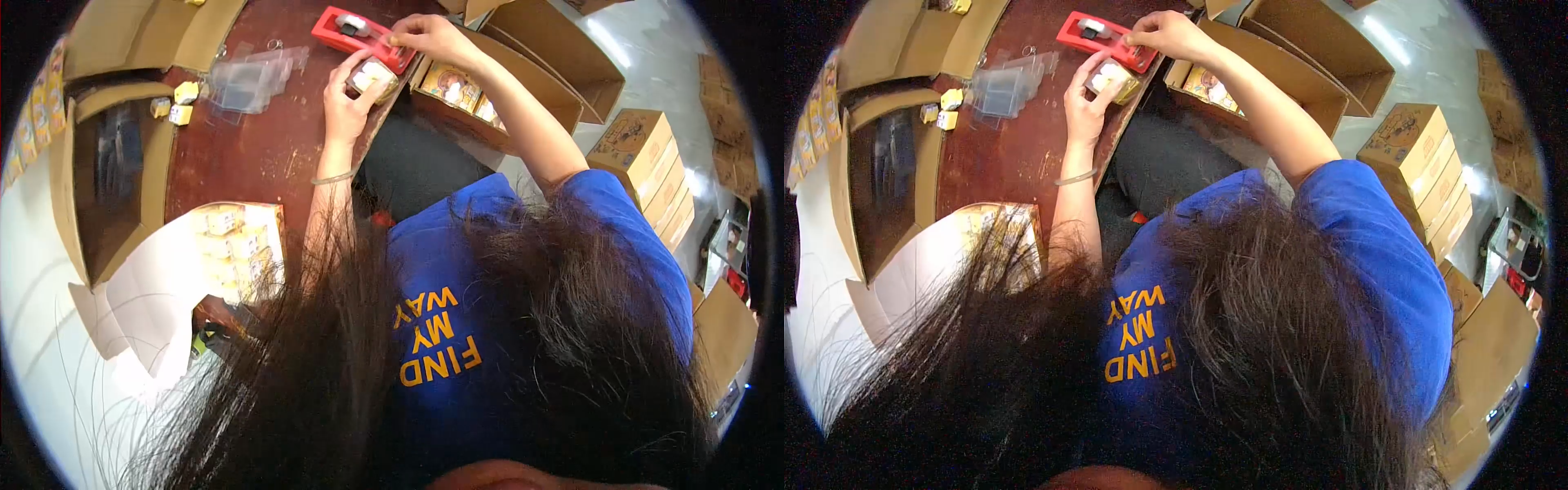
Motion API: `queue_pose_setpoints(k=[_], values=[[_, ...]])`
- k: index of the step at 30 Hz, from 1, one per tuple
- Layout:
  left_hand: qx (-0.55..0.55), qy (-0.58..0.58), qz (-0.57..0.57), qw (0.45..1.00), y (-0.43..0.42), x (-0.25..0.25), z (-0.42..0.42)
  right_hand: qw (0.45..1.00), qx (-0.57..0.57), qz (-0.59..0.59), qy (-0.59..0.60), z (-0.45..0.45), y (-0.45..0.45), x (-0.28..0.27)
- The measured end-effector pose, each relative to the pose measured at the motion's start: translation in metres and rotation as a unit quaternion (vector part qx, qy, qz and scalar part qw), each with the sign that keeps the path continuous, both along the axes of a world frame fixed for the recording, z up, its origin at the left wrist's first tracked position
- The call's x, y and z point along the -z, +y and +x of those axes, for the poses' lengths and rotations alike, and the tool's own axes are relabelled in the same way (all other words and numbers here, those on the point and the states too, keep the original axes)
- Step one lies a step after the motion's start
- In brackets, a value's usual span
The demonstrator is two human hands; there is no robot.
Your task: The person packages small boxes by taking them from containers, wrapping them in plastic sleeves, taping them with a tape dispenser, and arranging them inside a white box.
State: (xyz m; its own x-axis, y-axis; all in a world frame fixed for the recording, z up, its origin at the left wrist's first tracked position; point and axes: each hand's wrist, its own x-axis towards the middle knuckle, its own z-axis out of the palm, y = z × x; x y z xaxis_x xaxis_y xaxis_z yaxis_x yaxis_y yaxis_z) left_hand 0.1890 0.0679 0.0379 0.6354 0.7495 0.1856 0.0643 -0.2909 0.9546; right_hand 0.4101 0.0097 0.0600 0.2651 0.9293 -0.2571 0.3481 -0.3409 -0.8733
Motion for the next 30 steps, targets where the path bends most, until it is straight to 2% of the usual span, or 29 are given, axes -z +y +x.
queue_pose_setpoints(k=[5,10,12,14,15,16,17,18,19,24,30], values=[[0.051,0.059,-0.057,0.995,0.010,-0.009,0.002,0.997,-0.033,0.059,0.049,0.010,0.008,0.025],[0.090,0.046,-0.024,0.995,0.009,-0.020,0.004,0.989,-0.062,0.131,-0.027,0.006,0.003,0.021],[0.079,0.046,-0.042,0.995,0.005,-0.023,0.006,0.936,0.010,0.273,-0.222,-0.005,-0.006,0.012],[0.067,0.045,-0.058,0.995,0.004,-0.024,0.004,0.820,0.080,0.398,-0.402,-0.020,-0.015,0.004],[0.066,0.046,-0.059,0.995,0.004,-0.023,0.003,0.822,0.079,0.398,-0.401,-0.025,-0.021,0.001],[0.067,0.040,-0.055,0.995,0.005,-0.021,0.003,0.899,0.084,0.332,-0.273,-0.027,-0.028,-0.002],[0.069,0.034,-0.051,0.996,0.006,-0.019,0.003,0.953,0.088,0.256,-0.138,-0.029,-0.037,-0.005],[0.074,0.028,-0.048,0.996,0.006,-0.017,0.003,0.981,0.092,0.173,0.001,-0.029,-0.045,-0.007],[0.079,0.023,-0.044,0.996,0.006,-0.015,0.003,0.982,0.095,0.086,0.140,-0.029,-0.049,-0.007],[0.066,-0.019,-0.159,0.985,0.001,-0.011,0.003,0.985,0.007,-0.011,0.171,0.000,-0.033,0.028],[-0.032,-0.046,-0.167,0.984,-0.019,-0.001,-0.013,0.952,0.000,0.061,0.301,-0.036,-0.068,0.025]])
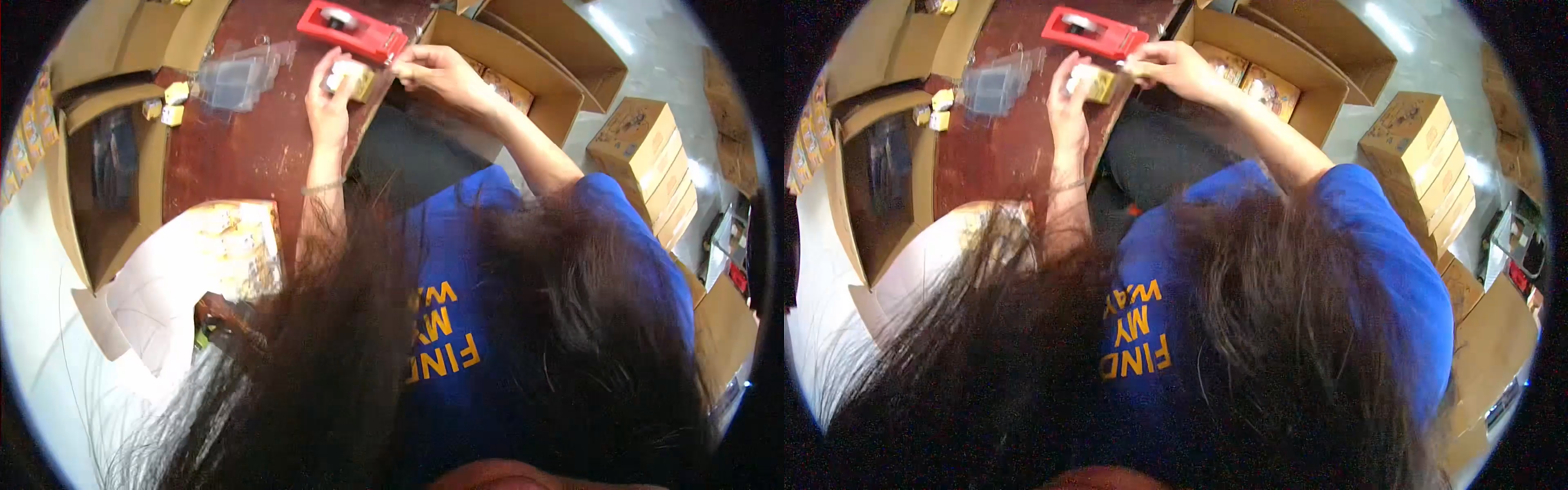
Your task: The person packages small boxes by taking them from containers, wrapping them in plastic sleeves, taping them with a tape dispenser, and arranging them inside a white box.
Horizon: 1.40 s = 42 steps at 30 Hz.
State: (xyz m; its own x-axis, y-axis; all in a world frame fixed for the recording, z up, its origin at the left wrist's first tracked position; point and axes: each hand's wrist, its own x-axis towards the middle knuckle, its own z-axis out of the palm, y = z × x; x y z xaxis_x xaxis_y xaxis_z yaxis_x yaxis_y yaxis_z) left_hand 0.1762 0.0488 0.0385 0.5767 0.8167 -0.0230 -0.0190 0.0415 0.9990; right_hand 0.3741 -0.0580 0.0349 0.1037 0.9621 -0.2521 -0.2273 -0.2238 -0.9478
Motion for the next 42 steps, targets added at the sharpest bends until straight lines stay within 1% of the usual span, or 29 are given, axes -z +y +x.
queue_pose_setpoints(k=[4,5,9,10,14,15,16,17,19,20,22,24,25,26,27,28,29,30,32,34,35,37,39,40,42], values=[[-0.025,-0.051,-0.027,0.998,0.002,-0.001,0.008,0.980,0.080,0.156,-0.091,-0.045,0.019,-0.009],[-0.025,-0.050,-0.025,0.998,0.001,-0.002,0.010,0.980,0.080,0.157,-0.090,-0.046,0.019,-0.010],[-0.041,-0.034,-0.019,0.998,-0.001,-0.004,0.008,0.969,0.105,0.149,-0.166,-0.052,0.024,-0.016],[-0.041,-0.036,-0.018,0.998,-0.001,-0.003,0.007,0.969,0.105,0.150,-0.167,-0.053,0.024,-0.015],[-0.022,-0.014,-0.005,1.000,0.002,0.001,0.006,0.972,0.100,0.092,-0.194,-0.051,0.023,-0.010],[-0.021,-0.016,-0.001,1.000,0.001,0.000,0.004,0.964,0.103,0.081,-0.232,-0.056,0.020,-0.002],[-0.043,-0.056,-0.052,0.996,0.000,-0.001,0.002,0.954,0.107,0.071,-0.271,-0.062,0.016,0.007],[-0.063,-0.096,-0.102,0.988,-0.002,0.000,-0.001,0.952,0.112,0.077,-0.273,-0.067,0.007,0.010],[-0.102,-0.174,-0.206,0.957,-0.006,0.000,-0.003,0.982,0.054,-0.072,-0.164,-0.074,-0.009,0.012],[-0.100,-0.173,-0.208,0.958,-0.013,-0.003,-0.006,0.982,0.056,-0.073,-0.162,-0.074,-0.009,0.011],[-0.111,-0.242,-0.268,0.926,-0.035,-0.006,-0.016,0.997,0.070,-0.009,-0.013,-0.075,-0.013,0.007],[-0.118,-0.318,-0.317,0.886,-0.040,-0.012,-0.014,0.986,0.082,0.068,0.128,-0.068,-0.004,-0.007],[-0.115,-0.319,-0.316,0.886,-0.035,-0.014,-0.013,0.986,0.084,0.069,0.126,-0.061,0.005,-0.016],[-0.103,-0.278,-0.250,0.922,-0.025,-0.016,-0.015,0.985,0.070,0.151,-0.042,-0.053,0.017,-0.025],[-0.091,-0.235,-0.183,0.950,-0.014,-0.017,-0.020,0.951,0.054,0.223,-0.207,-0.046,0.028,-0.034],[-0.081,-0.189,-0.116,0.972,-0.007,-0.018,-0.027,0.885,0.034,0.287,-0.365,-0.042,0.035,-0.042],[-0.070,-0.143,-0.045,0.986,-0.002,-0.016,-0.030,0.789,0.011,0.342,-0.511,-0.038,0.038,-0.044],[-0.068,-0.143,-0.045,0.986,0.002,-0.013,-0.032,0.789,0.013,0.342,-0.511,-0.036,0.038,-0.045],[-0.018,-0.051,0.017,0.998,0.013,-0.010,-0.030,0.807,0.037,0.347,-0.476,-0.027,0.041,-0.049],[0.026,0.040,0.075,0.996,0.025,-0.005,-0.026,0.824,0.054,0.352,-0.440,-0.014,0.048,-0.052],[0.028,0.039,0.075,0.996,0.026,-0.007,-0.021,0.824,0.055,0.351,-0.441,-0.007,0.051,-0.049],[0.043,0.024,0.053,0.997,0.022,-0.008,-0.009,0.860,0.019,0.210,-0.464,0.015,0.058,-0.037],[0.062,0.011,0.034,0.997,0.019,-0.011,0.006,0.878,-0.013,0.063,-0.475,0.037,0.061,-0.027],[0.066,0.012,0.032,0.997,0.019,-0.010,0.011,0.879,-0.009,0.060,-0.473,0.042,0.062,-0.021],[0.074,-0.015,0.016,0.997,0.020,-0.007,0.016,0.908,0.017,0.088,-0.410,0.040,0.064,-0.008]])
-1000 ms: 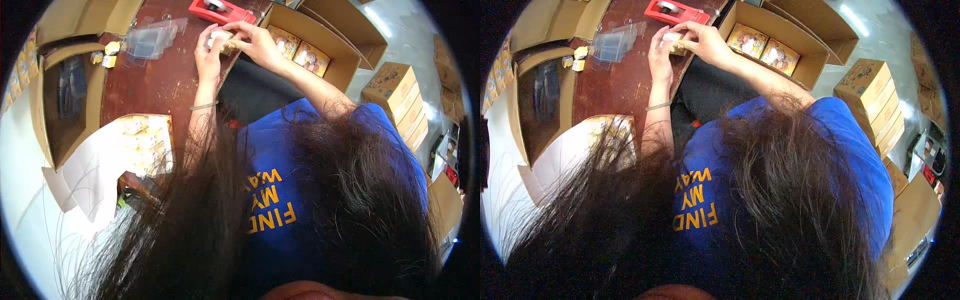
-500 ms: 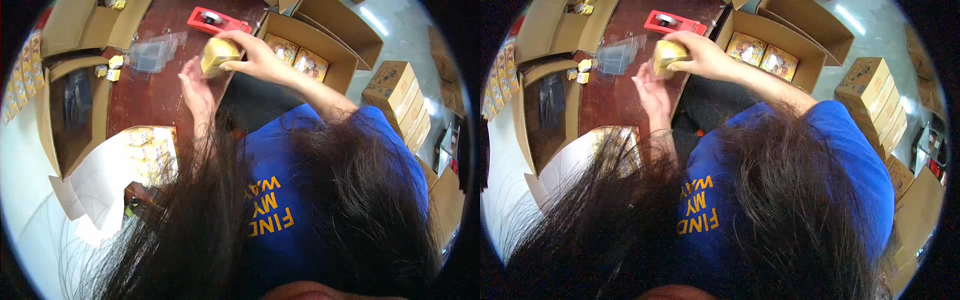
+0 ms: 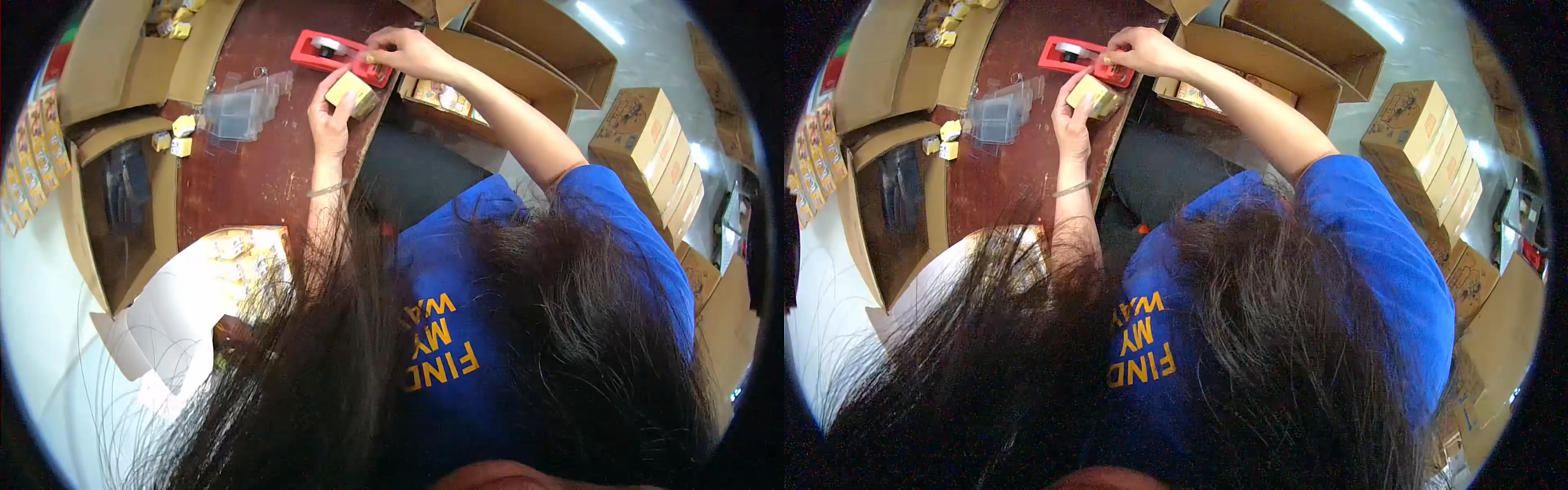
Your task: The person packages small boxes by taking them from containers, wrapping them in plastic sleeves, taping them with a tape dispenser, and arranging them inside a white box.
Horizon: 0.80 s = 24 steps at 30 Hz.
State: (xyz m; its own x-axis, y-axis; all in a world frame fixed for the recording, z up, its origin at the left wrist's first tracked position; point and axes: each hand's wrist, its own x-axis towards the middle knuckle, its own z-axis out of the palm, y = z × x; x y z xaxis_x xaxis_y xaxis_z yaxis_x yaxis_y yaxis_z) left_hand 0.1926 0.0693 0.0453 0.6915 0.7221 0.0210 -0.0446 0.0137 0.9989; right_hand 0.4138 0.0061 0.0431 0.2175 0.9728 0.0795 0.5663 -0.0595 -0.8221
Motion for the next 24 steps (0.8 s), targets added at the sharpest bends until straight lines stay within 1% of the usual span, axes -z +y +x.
queue_pose_setpoints(k=[2,3,4,5,6,7,8,9,10,11,12,15,18,20,22,24], values=[[0.001,-0.025,-0.017,1.000,0.002,0.003,0.002,0.997,-0.001,0.035,0.072,-0.002,0.004,0.012],[-0.002,-0.024,-0.015,1.000,0.004,0.002,0.000,0.997,-0.004,0.036,0.073,-0.007,0.005,0.011],[0.008,-0.008,-0.004,1.000,0.005,0.000,-0.001,0.993,0.033,0.111,-0.002,-0.011,0.002,0.008],[0.019,0.008,0.006,1.000,0.008,-0.001,-0.001,0.977,0.071,0.185,-0.078,-0.015,-0.002,0.006],[0.030,0.025,0.016,0.999,0.009,-0.002,-0.002,0.949,0.108,0.255,-0.152,-0.020,-0.007,0.002],[0.041,0.041,0.025,0.998,0.010,-0.002,-0.003,0.908,0.144,0.322,-0.224,-0.025,-0.012,0.000],[0.040,0.043,0.023,0.998,0.010,-0.002,-0.004,0.910,0.144,0.320,-0.223,-0.029,-0.018,-0.001],[0.036,0.036,0.024,0.998,0.010,-0.002,-0.004,0.957,0.143,0.236,-0.087,-0.033,-0.026,-0.002],[0.033,0.028,0.024,0.999,0.010,0.000,-0.004,0.978,0.138,0.145,0.050,-0.035,-0.035,-0.002],[0.029,0.018,0.025,0.999,0.009,0.001,-0.002,0.973,0.131,0.051,0.184,-0.035,-0.043,-0.002],[0.026,0.008,0.026,0.999,0.008,0.002,0.000,0.941,0.121,-0.044,0.313,-0.034,-0.049,0.000],[0.029,0.004,0.027,0.999,0.006,0.006,-0.002,0.945,0.112,-0.071,0.299,-0.032,-0.054,0.025],[0.015,-0.005,0.028,0.999,0.004,0.006,0.001,0.951,0.091,-0.102,0.277,-0.027,-0.050,0.030],[-0.024,-0.017,-0.005,1.000,-0.002,0.007,0.001,0.931,0.060,-0.009,0.361,-0.047,-0.056,0.011],[-0.066,-0.027,-0.039,0.997,-0.008,0.010,-0.001,0.891,0.027,0.077,0.446,-0.066,-0.058,0.000],[-0.085,-0.034,-0.044,0.995,-0.013,0.016,-0.002,0.902,0.029,0.072,0.424,-0.079,-0.052,0.001]])
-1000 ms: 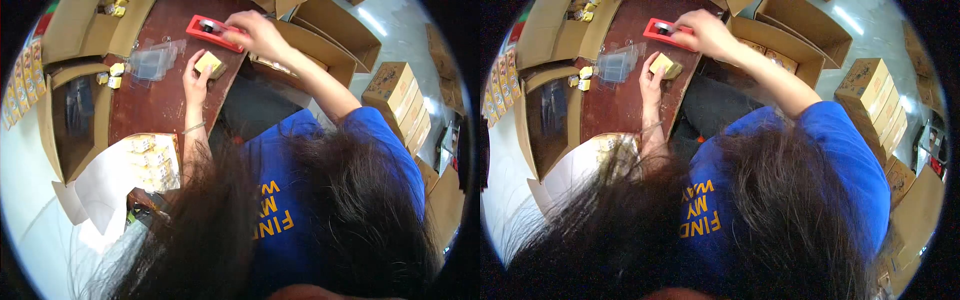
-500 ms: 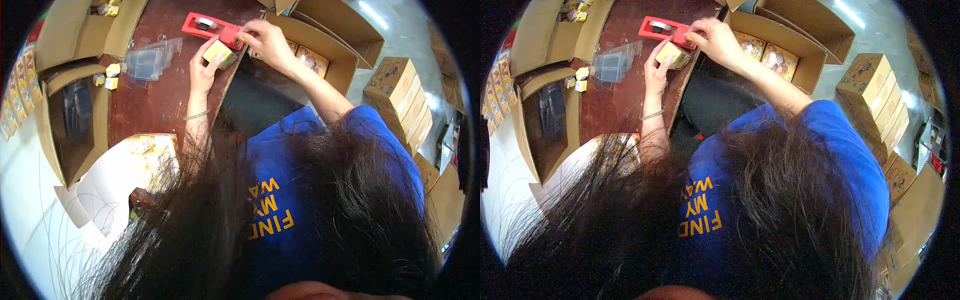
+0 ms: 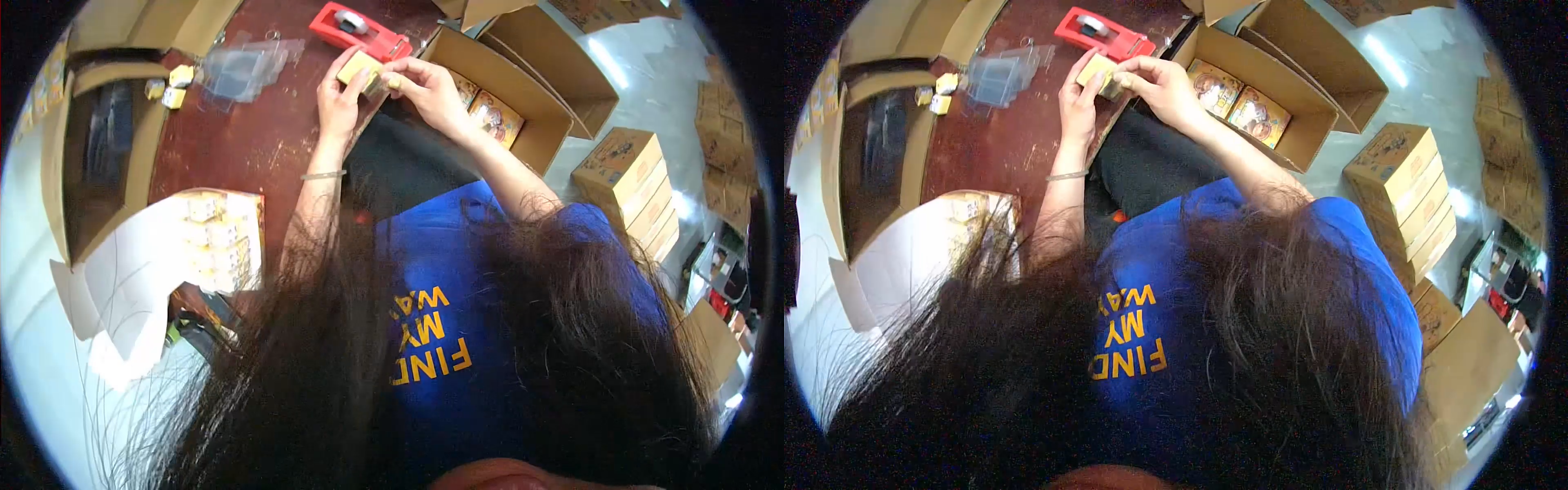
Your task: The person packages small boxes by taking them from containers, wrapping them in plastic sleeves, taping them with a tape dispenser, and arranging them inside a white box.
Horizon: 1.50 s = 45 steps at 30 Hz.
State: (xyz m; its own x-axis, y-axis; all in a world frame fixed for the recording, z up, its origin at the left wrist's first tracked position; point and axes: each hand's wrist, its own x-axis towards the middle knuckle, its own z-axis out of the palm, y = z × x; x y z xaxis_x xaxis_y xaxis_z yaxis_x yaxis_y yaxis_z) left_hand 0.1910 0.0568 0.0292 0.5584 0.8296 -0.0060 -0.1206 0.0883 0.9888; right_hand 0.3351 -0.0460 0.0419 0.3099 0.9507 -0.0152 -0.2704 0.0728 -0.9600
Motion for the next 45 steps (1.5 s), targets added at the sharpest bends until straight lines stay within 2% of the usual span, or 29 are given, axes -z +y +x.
queue_pose_setpoints(k=[3,9,11,13,15,16,18,19,21,23,25,26,27,28,29,30,31,33,35,38,40,43,45], values=[[-0.029,-0.022,0.000,0.999,-0.001,-0.001,0.004,0.996,0.033,-0.004,-0.077,-0.010,0.009,0.001],[-0.038,-0.015,0.023,0.999,0.003,0.005,-0.003,0.992,0.012,-0.049,-0.118,-0.013,0.017,0.011],[-0.071,-0.042,-0.049,0.995,0.008,0.007,0.000,0.962,0.028,-0.094,-0.254,-0.016,0.012,0.010],[-0.121,-0.079,-0.113,0.983,0.011,0.007,-0.005,0.912,0.030,-0.117,-0.391,-0.026,0.007,0.008],[-0.210,-0.070,-0.263,0.939,0.003,-0.007,-0.025,0.816,0.064,0.100,-0.566,-0.036,-0.005,0.024],[-0.166,-0.077,-0.274,0.944,0.003,-0.002,-0.042,0.732,0.057,0.151,-0.662,-0.042,-0.008,0.018],[-0.116,-0.146,-0.420,0.888,-0.006,0.038,-0.069,0.678,0.005,0.184,-0.712,-0.058,-0.012,0.006],[-0.124,-0.164,-0.442,0.873,-0.018,0.039,-0.088,0.681,-0.015,0.207,-0.702,-0.069,-0.006,0.003],[-0.140,-0.190,-0.455,0.859,-0.046,0.029,-0.118,0.792,-0.146,0.197,-0.560,-0.084,0.008,-0.006],[-0.197,-0.188,-0.454,0.848,-0.068,0.005,-0.154,0.861,-0.266,0.158,-0.404,-0.097,0.020,-0.020],[-0.195,-0.130,-0.320,0.918,-0.096,0.015,-0.192,0.896,-0.330,0.078,-0.286,-0.119,0.034,-0.048],[-0.202,-0.135,-0.320,0.916,-0.107,0.008,-0.204,0.893,-0.338,0.079,-0.287,-0.134,0.046,-0.054],[-0.270,0.007,-0.171,0.947,-0.118,0.000,-0.214,0.876,-0.367,0.122,-0.287,-0.152,0.063,-0.058],[-0.326,0.153,-0.015,0.933,-0.127,-0.009,-0.222,0.858,-0.393,0.167,-0.284,-0.169,0.080,-0.061],[-0.331,0.153,-0.016,0.931,-0.132,-0.012,-0.233,0.835,-0.392,0.206,-0.326,-0.188,0.094,-0.067],[-0.352,0.245,0.073,0.901,-0.135,-0.015,-0.243,0.810,-0.385,0.246,-0.367,-0.205,0.108,-0.069],[-0.364,0.333,0.162,0.854,-0.137,-0.018,-0.253,0.809,-0.386,0.250,-0.366,-0.220,0.123,-0.064],[-0.368,0.491,0.330,0.718,-0.140,-0.024,-0.265,0.725,-0.376,0.331,-0.472,-0.242,0.144,-0.052],[-0.349,0.440,0.206,0.801,-0.145,-0.013,-0.274,0.724,-0.362,0.326,-0.488,-0.255,0.141,-0.048],[-0.341,0.455,0.222,0.792,-0.148,-0.007,-0.276,0.723,-0.317,0.297,-0.537,-0.268,0.131,-0.034],[-0.348,0.472,0.246,0.772,-0.146,-0.006,-0.273,0.734,-0.227,0.385,-0.511,-0.273,0.125,-0.002],[-0.322,0.466,0.236,0.789,-0.141,-0.012,-0.270,0.717,-0.271,0.323,-0.555,-0.272,0.121,-0.013],[-0.326,0.468,0.266,0.777,-0.140,-0.023,-0.262,0.747,-0.288,0.289,-0.525,-0.262,0.116,-0.020]])
